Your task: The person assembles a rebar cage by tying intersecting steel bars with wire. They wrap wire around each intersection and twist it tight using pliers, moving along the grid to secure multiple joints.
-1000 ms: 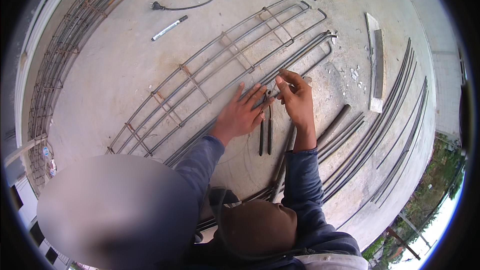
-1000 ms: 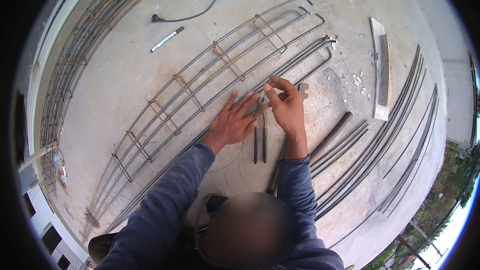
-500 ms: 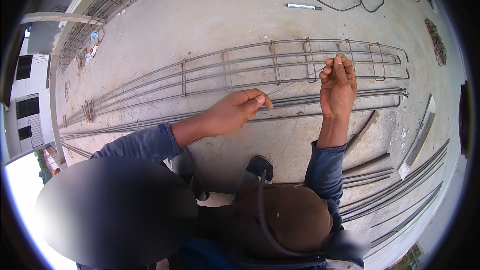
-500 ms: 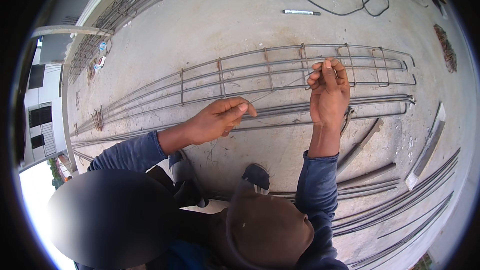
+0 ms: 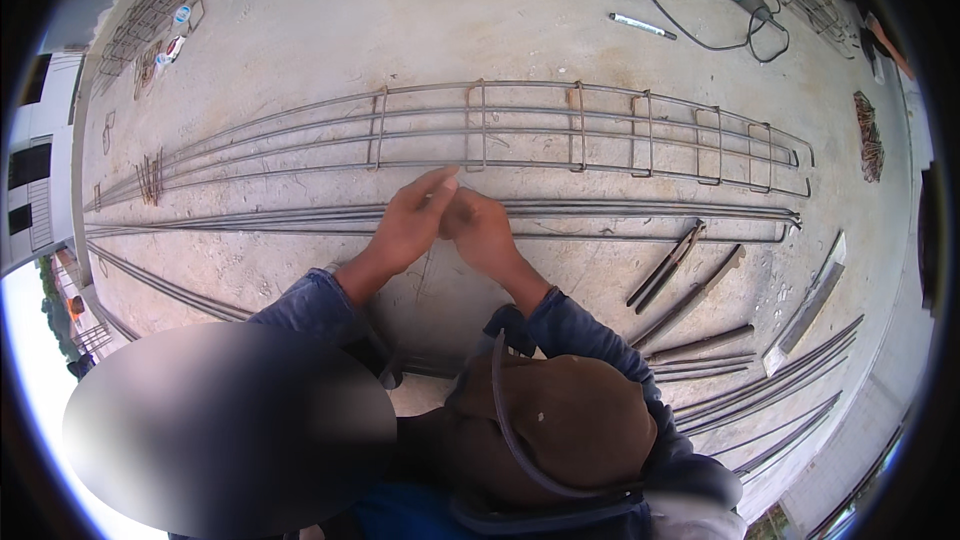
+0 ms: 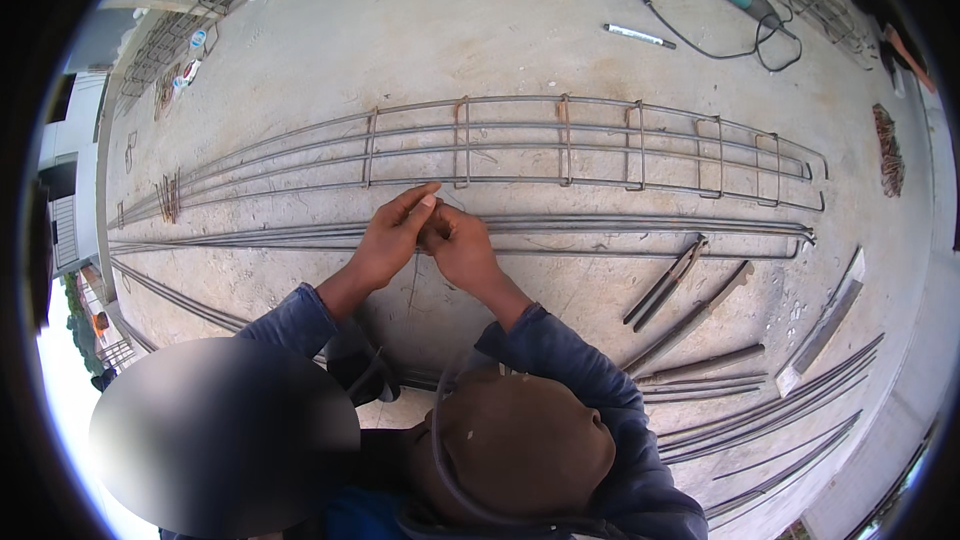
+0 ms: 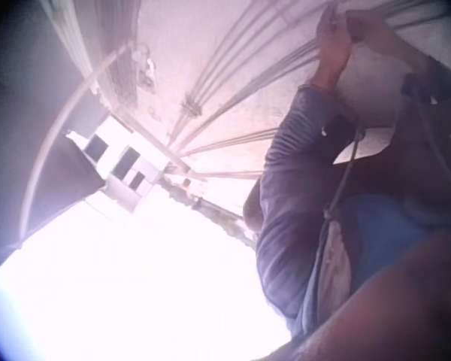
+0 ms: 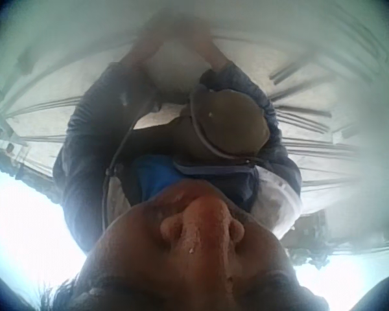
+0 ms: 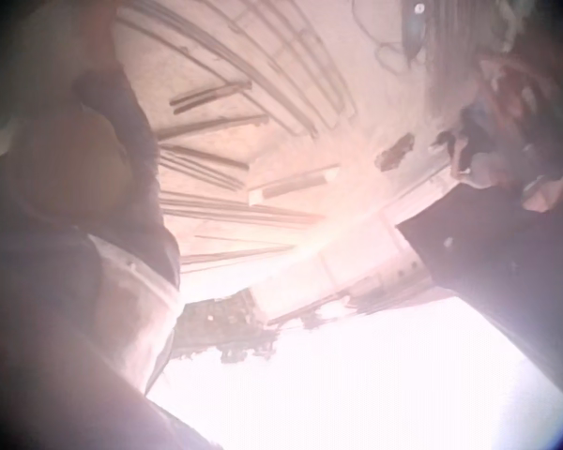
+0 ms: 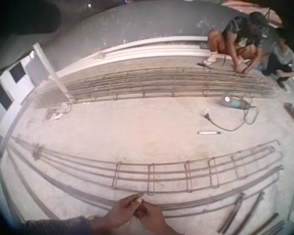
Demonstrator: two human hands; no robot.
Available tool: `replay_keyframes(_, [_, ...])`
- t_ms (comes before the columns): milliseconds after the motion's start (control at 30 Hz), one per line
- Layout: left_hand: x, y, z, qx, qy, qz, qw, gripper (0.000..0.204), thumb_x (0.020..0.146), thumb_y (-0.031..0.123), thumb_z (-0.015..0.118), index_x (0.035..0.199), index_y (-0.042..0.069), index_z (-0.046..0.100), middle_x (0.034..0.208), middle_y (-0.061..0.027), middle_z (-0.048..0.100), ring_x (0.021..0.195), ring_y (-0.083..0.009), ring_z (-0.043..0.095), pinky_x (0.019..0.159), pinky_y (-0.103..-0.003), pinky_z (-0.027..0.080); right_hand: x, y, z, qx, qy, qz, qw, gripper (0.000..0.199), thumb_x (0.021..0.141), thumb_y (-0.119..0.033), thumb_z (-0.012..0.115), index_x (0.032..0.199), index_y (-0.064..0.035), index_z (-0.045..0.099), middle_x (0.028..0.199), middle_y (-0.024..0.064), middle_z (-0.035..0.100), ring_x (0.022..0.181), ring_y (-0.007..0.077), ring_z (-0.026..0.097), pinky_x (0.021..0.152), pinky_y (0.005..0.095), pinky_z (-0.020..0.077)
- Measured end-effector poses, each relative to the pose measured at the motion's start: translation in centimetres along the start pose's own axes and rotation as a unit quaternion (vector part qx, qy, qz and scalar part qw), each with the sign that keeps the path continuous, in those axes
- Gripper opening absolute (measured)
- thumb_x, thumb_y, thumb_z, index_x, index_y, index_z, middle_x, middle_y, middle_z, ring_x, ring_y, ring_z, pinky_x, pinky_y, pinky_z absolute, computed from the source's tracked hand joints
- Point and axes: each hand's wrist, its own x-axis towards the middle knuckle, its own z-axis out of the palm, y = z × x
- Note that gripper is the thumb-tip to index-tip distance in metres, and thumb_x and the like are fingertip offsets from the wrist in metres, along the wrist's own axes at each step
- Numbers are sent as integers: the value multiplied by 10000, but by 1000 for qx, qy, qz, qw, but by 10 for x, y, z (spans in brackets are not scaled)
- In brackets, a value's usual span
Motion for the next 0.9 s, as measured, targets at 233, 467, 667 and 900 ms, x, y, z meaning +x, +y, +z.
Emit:
replay_keyframes(233, [16, -20, 46, -176, 76, 3, 981, 463, 1167, 292, 571, 1548, 30, 546, 1219, -83, 725, 1123, -157, 699, 941, -320, 585, 15, -8, -42, -42, 66, 9, 997, 152, 1028, -112, 719, 1095, 18, 764, 929, 144, 803, 809, 199, 775, 737, 337, 598])
replay_keyframes(467, [0, -36, 41, -146, 124, -43, 981, 414, 1124, 336, 659, 1385, 15, 659, 1008, -9, 699, 797, -55, 595, 700, -265, 500, 30, -38, -68, -202, -62, -39, 977, 194, 1019, -171, 762, 1115, -4, 785, 1016, 127, 797, 899, 184, 732, 814, 347, 587])
replay_keyframes(667, [11, -20, 73, -105, 202, -34, 973, 622, 976, 328, 860, 1428, -41, 642, 987, -17, 681, 775, -48, 553, 704, -268, 493, 118, -89, -112, -492, 63, -191, 847, 301, 1027, -270, 726, 1265, -94, 775, 1127, 156, 772, 1122, 388, 698, 996, 461, 566])
replay_keyframes(900, [48, -39, 118, 33, 375, 63, 924, 523, 953, 312, 883, 1293, -56, 734, 1230, -111, 718, 870, -120, 638, 754, -290, 536, 191, -97, -118, -539, -134, -137, 820, 379, 1057, -361, 702, 1318, -93, 762, 1249, 144, 776, 1001, 313, 737, 956, 446, 573])
